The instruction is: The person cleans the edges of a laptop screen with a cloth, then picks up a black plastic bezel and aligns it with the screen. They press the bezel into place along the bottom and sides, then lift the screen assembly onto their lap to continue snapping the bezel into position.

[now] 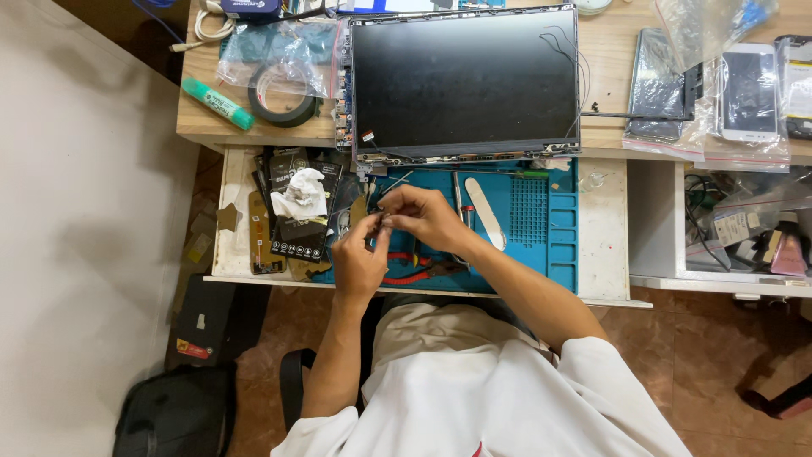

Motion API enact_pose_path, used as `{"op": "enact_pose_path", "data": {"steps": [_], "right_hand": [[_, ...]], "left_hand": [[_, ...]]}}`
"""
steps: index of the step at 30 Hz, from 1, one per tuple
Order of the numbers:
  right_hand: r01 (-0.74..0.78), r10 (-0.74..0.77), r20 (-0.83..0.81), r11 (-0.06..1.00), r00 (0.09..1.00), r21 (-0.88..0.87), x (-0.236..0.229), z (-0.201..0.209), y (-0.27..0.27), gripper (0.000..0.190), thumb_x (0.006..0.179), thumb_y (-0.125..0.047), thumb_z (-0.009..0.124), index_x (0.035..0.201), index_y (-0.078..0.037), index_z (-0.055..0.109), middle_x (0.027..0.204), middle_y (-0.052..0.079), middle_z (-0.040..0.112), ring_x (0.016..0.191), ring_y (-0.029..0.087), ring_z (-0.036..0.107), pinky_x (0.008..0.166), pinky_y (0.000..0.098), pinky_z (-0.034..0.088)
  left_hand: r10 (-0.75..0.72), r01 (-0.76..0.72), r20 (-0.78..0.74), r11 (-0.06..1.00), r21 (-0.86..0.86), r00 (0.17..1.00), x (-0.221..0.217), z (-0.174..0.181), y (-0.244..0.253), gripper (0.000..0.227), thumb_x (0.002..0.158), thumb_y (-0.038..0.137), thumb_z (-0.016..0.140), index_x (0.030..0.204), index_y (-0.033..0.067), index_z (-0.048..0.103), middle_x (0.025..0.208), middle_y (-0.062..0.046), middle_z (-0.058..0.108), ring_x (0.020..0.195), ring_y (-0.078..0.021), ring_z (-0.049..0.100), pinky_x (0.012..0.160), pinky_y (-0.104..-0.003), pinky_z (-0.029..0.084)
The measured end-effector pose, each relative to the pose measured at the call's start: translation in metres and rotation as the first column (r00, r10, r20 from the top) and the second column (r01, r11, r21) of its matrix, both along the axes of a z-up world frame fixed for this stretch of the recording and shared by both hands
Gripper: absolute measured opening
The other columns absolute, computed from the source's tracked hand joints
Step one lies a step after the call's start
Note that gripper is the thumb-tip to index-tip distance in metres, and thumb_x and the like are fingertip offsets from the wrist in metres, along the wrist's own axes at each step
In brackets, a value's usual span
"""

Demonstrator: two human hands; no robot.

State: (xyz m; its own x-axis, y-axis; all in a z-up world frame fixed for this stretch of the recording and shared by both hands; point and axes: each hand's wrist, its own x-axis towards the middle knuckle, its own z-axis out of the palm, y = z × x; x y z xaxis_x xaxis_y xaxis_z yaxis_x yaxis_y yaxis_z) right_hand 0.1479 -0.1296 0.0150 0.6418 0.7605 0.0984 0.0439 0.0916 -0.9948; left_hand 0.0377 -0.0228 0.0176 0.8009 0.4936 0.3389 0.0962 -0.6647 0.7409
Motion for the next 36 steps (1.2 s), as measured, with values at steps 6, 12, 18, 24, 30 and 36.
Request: {"op": "enact_pose_path", "data": {"steps": [6, 12, 18, 24, 30, 36], "right_hand": [[0.069, -0.055, -0.189, 0.995, 0.980, 0.068, -0.010, 0.012, 0.006, 0.010, 0.077, -0.005, 0.071, 0.084, -0.003, 0.065, 0.067, 0.007, 0.064, 0.062, 0.007, 0.057, 0.049, 0.0199, 0.046], [0.200, -0.226, 0.150, 0.965, 0.963, 0.170, -0.012, -0.001, 0.005, 0.012, 0.075, -0.008, 0.074, 0.079, -0.001, 0.065, 0.075, 0.007, 0.054, 0.062, 0.012, 0.054, 0.053, 0.0256, 0.047], [0.142, -0.250, 0.417, 0.952, 0.874, 0.273, -0.025, 0.022, 0.002, 0.009, 0.084, -0.012, 0.063, 0.085, -0.007, 0.071, 0.082, 0.007, 0.053, 0.071, 0.019, 0.053, 0.065, 0.0271, 0.044], [0.079, -0.177, 0.361, 0.960, 0.916, 0.270, -0.021, 0.029, -0.002, 0.017, 0.086, -0.003, 0.058, 0.101, -0.002, 0.067, 0.084, 0.011, 0.060, 0.066, 0.018, 0.055, 0.059, 0.0292, 0.045], [0.069, -0.154, 0.349, 0.967, 0.924, 0.244, -0.020, 0.025, -0.003, 0.013, 0.084, 0.003, 0.058, 0.093, 0.000, 0.067, 0.071, 0.013, 0.062, 0.060, 0.022, 0.057, 0.054, 0.0302, 0.045], [0.002, -0.092, 0.388, 0.974, 0.917, 0.226, -0.020, 0.029, -0.005, 0.015, 0.087, 0.002, 0.054, 0.095, -0.002, 0.066, 0.068, 0.010, 0.058, 0.058, 0.019, 0.054, 0.051, 0.0305, 0.044]], "left_hand": [[0.082, -0.028, 0.093, 0.880, -0.474, 0.992, 0.000, 0.010, -0.008, 0.011, 0.077, 0.010, 0.072, 0.084, 0.0034, 0.068, 0.072, -0.011, 0.069, 0.063, -0.0164, 0.068, 0.054, -0.026, 0.054], [0.104, 0.151, 0.178, 0.228, -0.962, 0.978, -0.003, -0.008, -0.015, 0.024, 0.088, 0.008, 0.052, 0.107, -0.0035, 0.060, 0.093, -0.015, 0.068, 0.086, -0.0245, 0.067, 0.066, -0.031, 0.058], [0.178, 0.199, 0.217, 0.116, -0.973, 0.960, -0.007, -0.039, 0.004, 0.018, 0.085, 0.006, 0.059, 0.101, -0.0015, 0.063, 0.088, -0.016, 0.068, 0.079, -0.0269, 0.068, 0.070, -0.039, 0.059], [0.037, -0.022, 0.056, 0.968, -0.250, 0.998, -0.019, 0.032, 0.029, 0.020, 0.087, 0.003, 0.058, 0.105, -0.0047, 0.062, 0.085, -0.021, 0.067, 0.071, -0.0256, 0.067, 0.061, -0.034, 0.057], [0.144, -0.004, -0.213, 0.837, 0.547, 0.966, -0.021, -0.025, 0.046, 0.017, 0.083, 0.037, 0.064, 0.083, 0.0205, 0.068, 0.066, 0.002, 0.064, 0.059, -0.0162, 0.065, 0.052, -0.028, 0.052], [0.180, -0.035, -0.205, 0.828, 0.560, 0.962, -0.013, -0.021, 0.038, 0.012, 0.091, 0.018, 0.055, 0.086, 0.0115, 0.064, 0.067, -0.003, 0.062, 0.058, -0.0191, 0.064, 0.050, -0.028, 0.052]]}}
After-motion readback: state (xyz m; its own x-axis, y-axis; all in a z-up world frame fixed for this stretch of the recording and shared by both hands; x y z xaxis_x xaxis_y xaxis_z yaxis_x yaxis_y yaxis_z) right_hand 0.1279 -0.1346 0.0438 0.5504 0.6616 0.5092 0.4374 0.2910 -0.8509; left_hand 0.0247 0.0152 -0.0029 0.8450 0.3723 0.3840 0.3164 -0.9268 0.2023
